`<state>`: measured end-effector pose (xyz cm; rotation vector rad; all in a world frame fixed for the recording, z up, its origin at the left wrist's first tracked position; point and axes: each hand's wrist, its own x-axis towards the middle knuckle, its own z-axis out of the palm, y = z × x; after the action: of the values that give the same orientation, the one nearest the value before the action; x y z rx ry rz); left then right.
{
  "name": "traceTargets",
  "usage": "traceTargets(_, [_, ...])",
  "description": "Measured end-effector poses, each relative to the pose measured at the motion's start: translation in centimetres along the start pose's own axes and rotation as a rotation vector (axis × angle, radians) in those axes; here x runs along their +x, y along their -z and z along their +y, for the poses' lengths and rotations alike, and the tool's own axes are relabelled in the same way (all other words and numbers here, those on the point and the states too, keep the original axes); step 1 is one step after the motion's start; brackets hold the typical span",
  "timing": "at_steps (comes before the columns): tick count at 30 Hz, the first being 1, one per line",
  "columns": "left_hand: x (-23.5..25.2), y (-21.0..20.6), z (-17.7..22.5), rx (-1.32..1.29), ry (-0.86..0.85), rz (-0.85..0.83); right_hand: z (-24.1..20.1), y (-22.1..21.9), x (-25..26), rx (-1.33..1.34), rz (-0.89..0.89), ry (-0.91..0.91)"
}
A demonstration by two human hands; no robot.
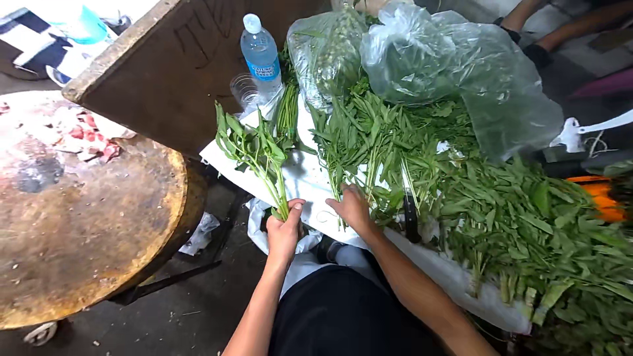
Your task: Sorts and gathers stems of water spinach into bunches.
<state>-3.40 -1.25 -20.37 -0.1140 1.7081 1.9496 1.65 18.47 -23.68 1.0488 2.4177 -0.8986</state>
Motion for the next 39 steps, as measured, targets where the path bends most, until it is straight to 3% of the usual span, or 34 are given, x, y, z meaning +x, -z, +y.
traceTargets(5, [-0.7, 0.4, -0.3, -0.017, -0.01, 0.016, 0.6, 3.4, -0.2, 0.249, 0.087, 0.024])
traceTargets(10, [-0.9, 0.2, -0.6, -0.035, -0.005, 0.029, 3.0, 8.3, -2.7, 0.65, 0.322, 0.267])
traceTargets(14, [-0.5, -0.4, -0.4, -0.035, -0.002, 0.004, 5.1, 10.9, -2.6, 0.778, 0.418, 0.262])
traceTargets(16, [-0.5, -0.7, 0.0, -0.041, -0.003, -0.003, 6.0, 12.6, -2.6, 0.747, 0.452, 0.27])
traceTargets(20, [-0.6, -0.8, 0.0, -0.048, -0.011, -0.029, 9.0, 13.7, -1.2, 0.223, 0.515, -0.057])
traceTargets(22, [-0.4, -0.9, 0.0, -0.041, -0.011, -0.031, 8.4, 11.6, -1.4, 0.161, 0.455, -0.001])
traceTargets(26, [-0.1, -1.6, 0.0, -0.033, 0.023, -0.039, 4.3, 3.3, -2.0, 0.106, 0.035, 0.123])
traceTargets(29, [-0.2, -2.2, 0.3, -0.03, 0.029, -0.052, 2.5, 0.5, -1.5, -0.021, 0.022, 0.053])
traceTargets(34, [-0.4, -1.1, -0.1, -0.04, 0.01, -0.047, 3.5, 4.7, -1.6, 0.162, 0.135, 0.029])
traceTargets(39, [-0.6, -0.5, -0.3, -0.074, 0.018, -0.011, 4.7, 10.7, -4.3, 0.466, 0.308, 0.166])
